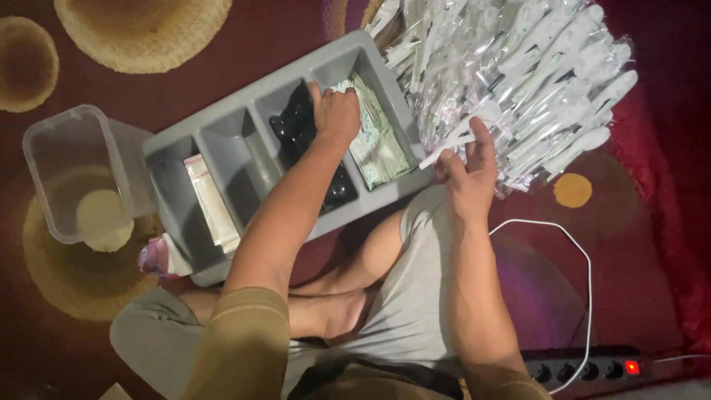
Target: Wrapping individual plastic forks in paper slips and sorting them into a multi-compartment tray.
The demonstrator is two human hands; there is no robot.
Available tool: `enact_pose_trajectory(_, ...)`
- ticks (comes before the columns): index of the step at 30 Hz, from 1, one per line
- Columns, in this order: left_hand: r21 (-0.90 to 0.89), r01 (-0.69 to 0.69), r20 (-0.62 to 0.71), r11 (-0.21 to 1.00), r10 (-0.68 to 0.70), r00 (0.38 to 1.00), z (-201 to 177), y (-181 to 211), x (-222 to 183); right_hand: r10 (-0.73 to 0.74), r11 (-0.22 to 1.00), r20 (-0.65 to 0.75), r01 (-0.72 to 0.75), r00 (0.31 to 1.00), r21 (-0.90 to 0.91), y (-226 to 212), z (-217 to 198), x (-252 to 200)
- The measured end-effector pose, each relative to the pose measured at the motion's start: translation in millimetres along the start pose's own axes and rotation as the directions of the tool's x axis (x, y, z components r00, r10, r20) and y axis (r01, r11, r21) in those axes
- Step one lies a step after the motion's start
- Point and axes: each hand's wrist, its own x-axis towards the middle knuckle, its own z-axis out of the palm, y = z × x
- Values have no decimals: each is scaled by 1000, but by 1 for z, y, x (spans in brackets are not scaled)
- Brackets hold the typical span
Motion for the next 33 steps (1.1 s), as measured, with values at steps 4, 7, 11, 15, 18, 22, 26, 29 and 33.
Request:
enact_pose_trajectory(4, 34, 57, 20, 998, -58, 998, -4, 3, 3, 54, 998, -10, -54, 998, -8, 5, -2, 5)
enact_pose_trajectory(7, 3, 32, -1, 999, -32, 999, -5, 1, 2, 83, 996, 7, -83, 997, -19, 8, -4, 8)
enact_pose_trajectory(11, -168, 13, -101, 986, -31, 994, -15, -5, -3, 122, 992, 37, -121, 992, -29, 9, -5, 11)
enact_pose_trajectory(15, -319, 28, -71, 947, -53, 996, -23, -9, -5, 96, 995, 58, -94, 994, -29, 5, -1, 10)
enact_pose_trajectory(18, -370, 43, -86, 928, -80, 993, -34, -15, -10, 68, 995, 75, -62, 995, -76, 9, -2, 11)
enact_pose_trajectory(22, -725, 32, -37, 688, -85, 996, -71, -7, -51, 94, 987, 86, -82, 992, -138, 19, -4, 11)
enact_pose_trajectory(26, -915, -86, -81, 393, 27, 996, -126, 11, -126, 39, 969, 168, 3, 985, -247, 2, 31, -9)
enact_pose_trajectory(29, -861, -98, -114, 500, -3, 993, -123, 18, -158, 90, 950, 262, -4, 961, -311, 26, 45, -12)
enact_pose_trajectory(33, -803, -84, -151, 590, -65, 986, -104, 3, -194, 42, 928, 424, 122, 905, -352, 37, 69, -27)
